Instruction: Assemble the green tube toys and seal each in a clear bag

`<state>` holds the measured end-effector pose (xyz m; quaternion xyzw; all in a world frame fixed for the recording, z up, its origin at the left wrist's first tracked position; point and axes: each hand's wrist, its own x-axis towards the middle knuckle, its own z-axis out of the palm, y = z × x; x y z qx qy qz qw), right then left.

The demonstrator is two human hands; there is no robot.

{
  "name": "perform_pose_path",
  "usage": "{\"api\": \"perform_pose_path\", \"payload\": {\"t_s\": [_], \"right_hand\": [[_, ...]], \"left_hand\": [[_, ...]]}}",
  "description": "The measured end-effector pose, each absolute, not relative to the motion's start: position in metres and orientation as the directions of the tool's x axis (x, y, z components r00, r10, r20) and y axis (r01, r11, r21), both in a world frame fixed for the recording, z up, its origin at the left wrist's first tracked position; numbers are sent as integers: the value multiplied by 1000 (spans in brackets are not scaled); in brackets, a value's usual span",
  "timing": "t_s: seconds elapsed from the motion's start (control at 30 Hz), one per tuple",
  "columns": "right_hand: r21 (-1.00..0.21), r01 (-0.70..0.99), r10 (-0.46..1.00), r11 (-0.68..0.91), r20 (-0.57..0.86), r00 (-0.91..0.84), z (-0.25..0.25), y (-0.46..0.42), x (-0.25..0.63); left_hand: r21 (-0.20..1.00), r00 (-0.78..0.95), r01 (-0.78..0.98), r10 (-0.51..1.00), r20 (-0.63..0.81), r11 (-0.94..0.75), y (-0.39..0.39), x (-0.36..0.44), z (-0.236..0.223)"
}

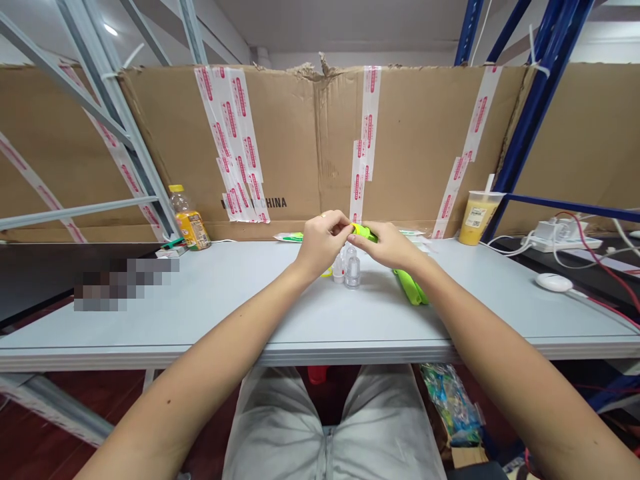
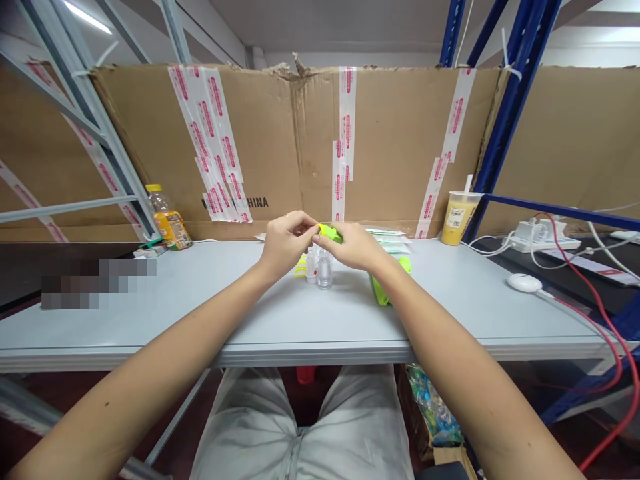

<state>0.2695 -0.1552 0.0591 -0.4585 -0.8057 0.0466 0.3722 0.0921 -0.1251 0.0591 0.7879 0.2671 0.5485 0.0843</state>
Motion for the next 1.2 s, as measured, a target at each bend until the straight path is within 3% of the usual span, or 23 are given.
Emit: {"api": "perform_pose_path", "payload": {"t_s": [0.27, 0.5, 0.63, 0.9, 1.03, 1.2], "right_hand": [[-415, 663, 762, 623, 513, -395, 66, -155, 280], [-310, 704, 742, 639, 488, -460, 73, -168, 283], [-222, 748, 737, 626, 483, -473, 75, -174, 280], [-201, 786, 778, 585, 412, -474, 70, -172, 274], [-196, 767, 750, 612, 453, -483, 67, -172, 274], [-399, 643, 744, 653, 497, -447, 57, -159, 273]], "left_hand": [[745, 353, 57, 711, 607, -665, -125, 90, 69], [870, 403, -68, 785, 471, -488, -119, 94, 71], [885, 418, -41, 796, 437, -464, -117, 95, 70], [764, 433, 37, 699, 569, -645, -122, 96, 70], [779, 470, 192, 753, 461, -597, -121, 90, 71], [792, 579, 366, 785, 217, -489, -122, 76, 77]]}}
